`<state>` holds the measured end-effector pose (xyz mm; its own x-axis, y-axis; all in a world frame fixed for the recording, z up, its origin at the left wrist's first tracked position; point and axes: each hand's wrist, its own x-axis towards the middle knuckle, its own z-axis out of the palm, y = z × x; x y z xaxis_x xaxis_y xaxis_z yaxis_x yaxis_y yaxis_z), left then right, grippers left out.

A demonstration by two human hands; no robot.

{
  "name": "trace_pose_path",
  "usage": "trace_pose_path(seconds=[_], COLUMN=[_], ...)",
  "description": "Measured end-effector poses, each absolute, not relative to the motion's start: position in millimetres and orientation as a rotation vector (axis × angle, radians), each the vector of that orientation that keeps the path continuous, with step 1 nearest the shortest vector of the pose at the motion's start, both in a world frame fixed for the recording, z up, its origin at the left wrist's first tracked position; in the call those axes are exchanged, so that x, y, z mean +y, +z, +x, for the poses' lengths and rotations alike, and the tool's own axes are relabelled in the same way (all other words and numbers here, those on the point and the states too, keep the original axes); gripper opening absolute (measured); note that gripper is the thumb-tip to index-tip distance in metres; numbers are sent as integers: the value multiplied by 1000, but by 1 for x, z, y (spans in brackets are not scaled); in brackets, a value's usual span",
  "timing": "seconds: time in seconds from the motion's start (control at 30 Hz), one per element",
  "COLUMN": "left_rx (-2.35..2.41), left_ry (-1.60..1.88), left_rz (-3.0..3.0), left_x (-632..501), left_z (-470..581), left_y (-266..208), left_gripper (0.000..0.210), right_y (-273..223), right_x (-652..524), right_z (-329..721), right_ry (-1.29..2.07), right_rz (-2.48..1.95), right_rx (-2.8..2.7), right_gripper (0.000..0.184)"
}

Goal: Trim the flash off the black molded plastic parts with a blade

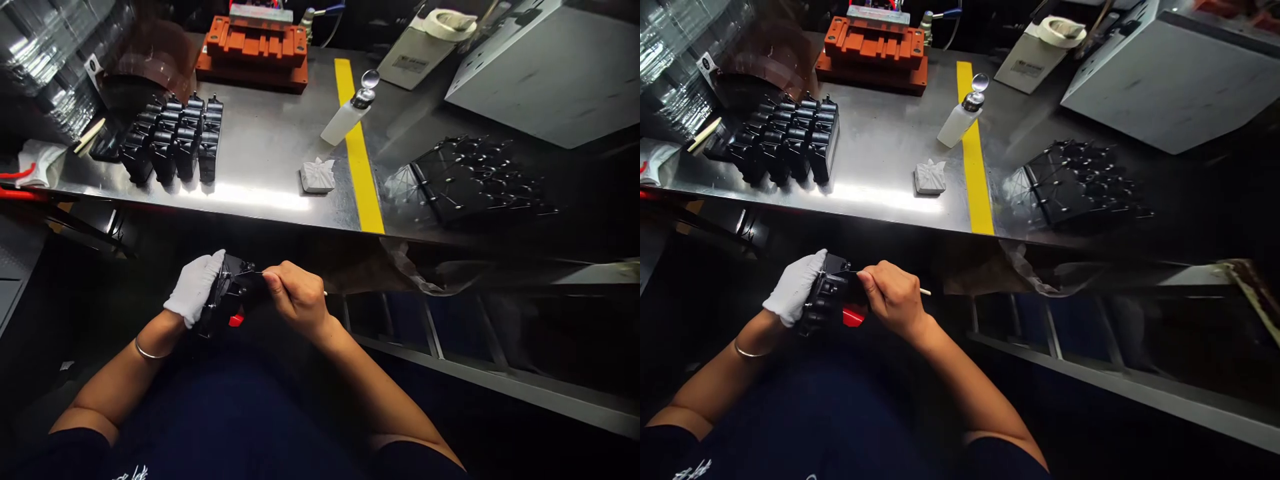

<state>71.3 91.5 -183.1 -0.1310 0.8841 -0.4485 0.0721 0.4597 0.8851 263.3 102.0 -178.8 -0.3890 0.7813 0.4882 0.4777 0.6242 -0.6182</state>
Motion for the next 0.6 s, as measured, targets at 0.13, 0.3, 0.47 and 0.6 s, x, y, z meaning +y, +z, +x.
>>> trace_pose_path(seconds=[0.13, 0.3, 0.47, 0.6], left_rx=[1586, 1601, 1604, 1611], left_ry=[820, 797, 783, 796], left_rz=[912, 892, 870, 870], left_x=[90, 90, 91, 91], left_z=[72, 75, 77, 76], left_y=[-184, -179, -180, -181], left_gripper=[47, 48, 49, 47], right_y=[-182, -182, -182, -181], right_x=[102, 103, 104, 104], right_z=[258, 259, 260, 260], right_ry=[296, 215, 198, 173], right_rz=[-994, -1033, -1041, -1057], right_rx=[-2106, -2150, -2153, -2170], right_gripper=[25, 23, 22, 22])
